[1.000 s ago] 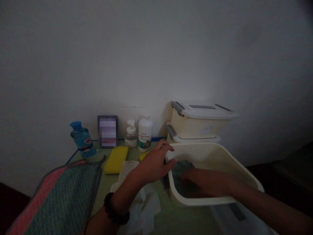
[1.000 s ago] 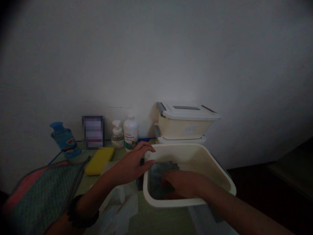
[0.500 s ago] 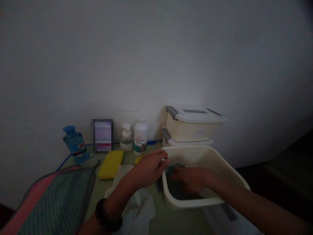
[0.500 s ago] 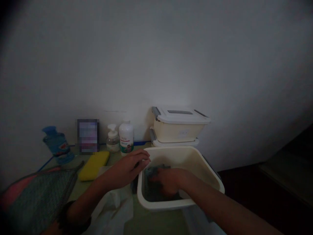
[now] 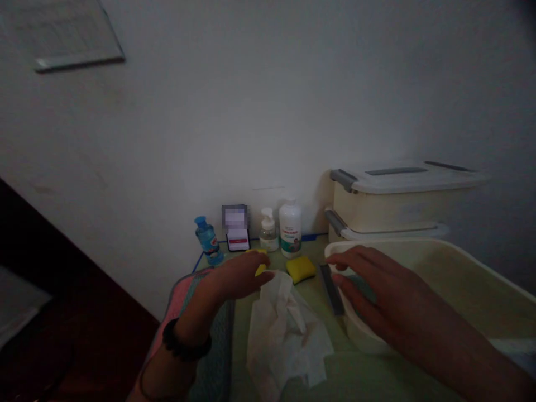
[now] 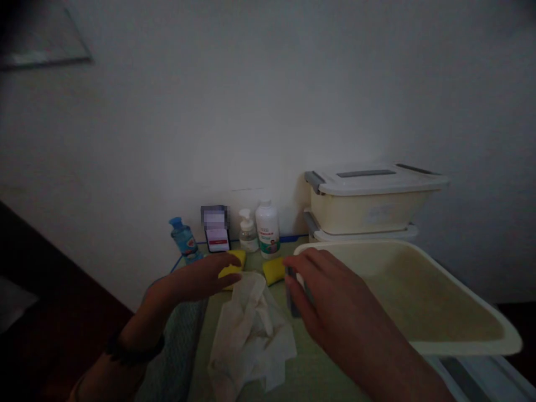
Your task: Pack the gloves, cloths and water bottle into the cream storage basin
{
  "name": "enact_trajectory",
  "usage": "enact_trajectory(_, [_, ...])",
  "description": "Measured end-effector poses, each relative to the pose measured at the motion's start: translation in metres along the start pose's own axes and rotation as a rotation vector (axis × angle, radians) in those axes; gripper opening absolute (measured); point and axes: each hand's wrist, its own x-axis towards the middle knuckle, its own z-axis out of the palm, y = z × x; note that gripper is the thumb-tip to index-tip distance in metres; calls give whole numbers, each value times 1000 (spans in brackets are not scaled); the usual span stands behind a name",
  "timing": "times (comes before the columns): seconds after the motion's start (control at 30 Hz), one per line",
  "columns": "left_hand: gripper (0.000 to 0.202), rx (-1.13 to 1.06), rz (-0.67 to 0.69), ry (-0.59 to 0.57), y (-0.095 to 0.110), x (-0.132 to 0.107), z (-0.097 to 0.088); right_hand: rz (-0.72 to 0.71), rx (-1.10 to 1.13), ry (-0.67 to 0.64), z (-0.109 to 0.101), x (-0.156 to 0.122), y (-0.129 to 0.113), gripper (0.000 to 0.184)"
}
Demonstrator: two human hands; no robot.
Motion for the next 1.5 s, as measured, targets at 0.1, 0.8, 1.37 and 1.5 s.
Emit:
enact_trajectory(0.1, [29,68,-172,-84,-43,-19,-1,-239,2,51,35,0,-35,21])
enact_trajectory(0.8, [9,7,-277,-39,-107,-17,3,-253,408,-404,158,-15,-41,15])
enact_trajectory(1.37, [12,-327,197,19,-41,-35,-26,85,888,-302,160,-20,-27,47])
enact_trajectory(1.5, [12,-219,205,109,-37,-23,-18,126,937,-330,160,-15,-26,17])
